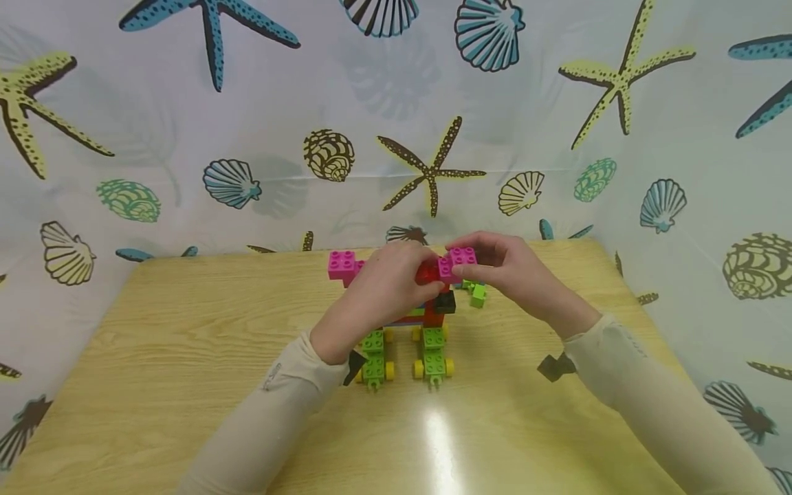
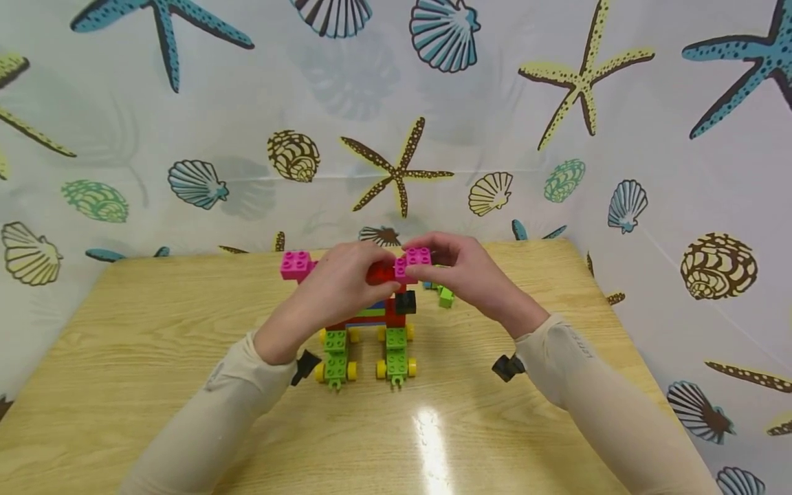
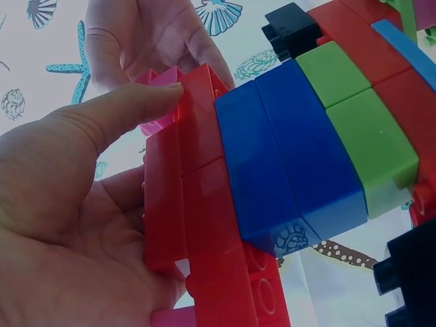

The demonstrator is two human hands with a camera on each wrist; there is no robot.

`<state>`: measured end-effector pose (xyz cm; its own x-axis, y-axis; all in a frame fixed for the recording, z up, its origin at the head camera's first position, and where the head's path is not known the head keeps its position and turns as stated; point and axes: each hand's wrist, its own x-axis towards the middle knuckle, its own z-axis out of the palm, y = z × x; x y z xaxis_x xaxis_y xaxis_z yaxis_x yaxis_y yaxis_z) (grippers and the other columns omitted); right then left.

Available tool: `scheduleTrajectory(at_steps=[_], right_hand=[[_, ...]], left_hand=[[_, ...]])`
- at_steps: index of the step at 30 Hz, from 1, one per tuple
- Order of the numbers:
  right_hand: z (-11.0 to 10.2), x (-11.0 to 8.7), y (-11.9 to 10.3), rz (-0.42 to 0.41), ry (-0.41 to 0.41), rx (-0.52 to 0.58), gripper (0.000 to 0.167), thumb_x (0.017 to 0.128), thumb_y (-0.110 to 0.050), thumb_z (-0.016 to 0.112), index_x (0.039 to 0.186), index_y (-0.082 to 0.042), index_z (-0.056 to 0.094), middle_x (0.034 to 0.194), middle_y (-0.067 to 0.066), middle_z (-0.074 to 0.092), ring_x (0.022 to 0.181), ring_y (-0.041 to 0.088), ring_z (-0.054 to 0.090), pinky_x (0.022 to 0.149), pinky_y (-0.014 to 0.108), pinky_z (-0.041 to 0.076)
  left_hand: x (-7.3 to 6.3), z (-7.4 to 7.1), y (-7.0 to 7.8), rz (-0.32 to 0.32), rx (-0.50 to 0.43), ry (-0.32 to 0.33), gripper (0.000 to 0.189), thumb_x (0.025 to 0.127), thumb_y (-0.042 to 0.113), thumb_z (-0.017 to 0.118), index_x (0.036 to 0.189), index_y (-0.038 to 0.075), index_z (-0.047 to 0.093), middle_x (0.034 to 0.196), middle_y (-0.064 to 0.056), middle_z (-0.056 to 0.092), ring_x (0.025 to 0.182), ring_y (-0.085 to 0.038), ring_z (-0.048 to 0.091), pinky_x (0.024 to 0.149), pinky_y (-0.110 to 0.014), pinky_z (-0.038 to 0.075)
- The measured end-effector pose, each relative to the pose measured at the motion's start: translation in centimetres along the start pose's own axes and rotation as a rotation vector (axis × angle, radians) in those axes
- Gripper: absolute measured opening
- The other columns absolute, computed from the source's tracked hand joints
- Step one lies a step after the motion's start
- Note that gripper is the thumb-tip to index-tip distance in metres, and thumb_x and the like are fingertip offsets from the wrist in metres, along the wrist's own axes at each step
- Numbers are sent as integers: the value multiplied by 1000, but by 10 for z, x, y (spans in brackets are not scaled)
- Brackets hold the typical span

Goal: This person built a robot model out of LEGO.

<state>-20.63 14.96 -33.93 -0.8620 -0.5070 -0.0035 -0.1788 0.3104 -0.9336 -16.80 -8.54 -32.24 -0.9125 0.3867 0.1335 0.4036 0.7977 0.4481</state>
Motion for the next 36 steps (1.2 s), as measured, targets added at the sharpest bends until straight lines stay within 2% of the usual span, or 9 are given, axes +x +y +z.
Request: scheduleTrajectory(at_steps=[4,9,16,19,22,26,32,34,36], right_hand=[[2,2,1,7,2,20,37,107,-23,79,142,-14,72,136,11,76,118,29,72,98,28,65],[1,4,1,2,1,16,39,107,-20,78,143,-10,71,137,12,76,117,28,72,97,27,65],[0,4,0,-1,0,16,39,106,-18,78,144,-8,71,137,12,76,116,25,73,95,26,65],[1,4,0,-1,-3,17,38,106,-18,78,143,-10,72,134,11,77,115,24,73,95,27,66],[2,3,0,2,-5,16,38,107,-17,77,143,-9,72,131,11,77,113,24,73,94,27,65],[2,2,0,13,-3,13,37,107,-18,78,143,-10,72,132,10,77,114,26,72,95,27,65],[2,3,0,20,-11,25,39,105,-19,80,142,-13,72,132,10,76,118,29,71,98,28,65],[2,2,0,19,-13,24,39,104,-20,81,142,-14,72,132,10,76,118,29,71,98,28,65],[2,2,0,19,-12,21,40,103,-20,82,142,-14,72,131,10,76,118,30,70,97,29,65]], left_hand=[[-1,-1,-1,0,-6,-3,31,102,25,85,127,7,82,110,-6,81,100,-23,69,91,-39,63],[-1,-2,-1,-2,-1,-3,30,102,25,85,126,7,82,110,-5,80,100,-23,69,91,-38,64],[-4,-4,4,28,70,-3,39,103,29,85,132,4,77,110,-6,73,98,-22,65,86,-33,64],[-12,-10,7,25,70,23,47,103,31,85,140,5,73,119,-8,72,104,-24,66,87,-33,65],[-23,-18,3,29,48,76,49,103,30,84,144,6,72,134,-11,74,119,-28,70,100,-39,67],[-39,-29,-12,41,32,162,48,102,30,85,144,8,73,144,-12,73,134,-32,68,112,-48,63],[-60,-42,-51,19,-56,291,45,101,27,85,141,7,74,143,-14,74,136,-36,68,117,-56,58],[-65,-43,-63,-11,-119,293,44,101,27,85,140,8,75,142,-14,76,136,-37,68,117,-58,58],[-69,-43,-74,-56,-196,266,45,101,29,86,140,10,74,141,-13,77,137,-37,69,116,-59,59]])
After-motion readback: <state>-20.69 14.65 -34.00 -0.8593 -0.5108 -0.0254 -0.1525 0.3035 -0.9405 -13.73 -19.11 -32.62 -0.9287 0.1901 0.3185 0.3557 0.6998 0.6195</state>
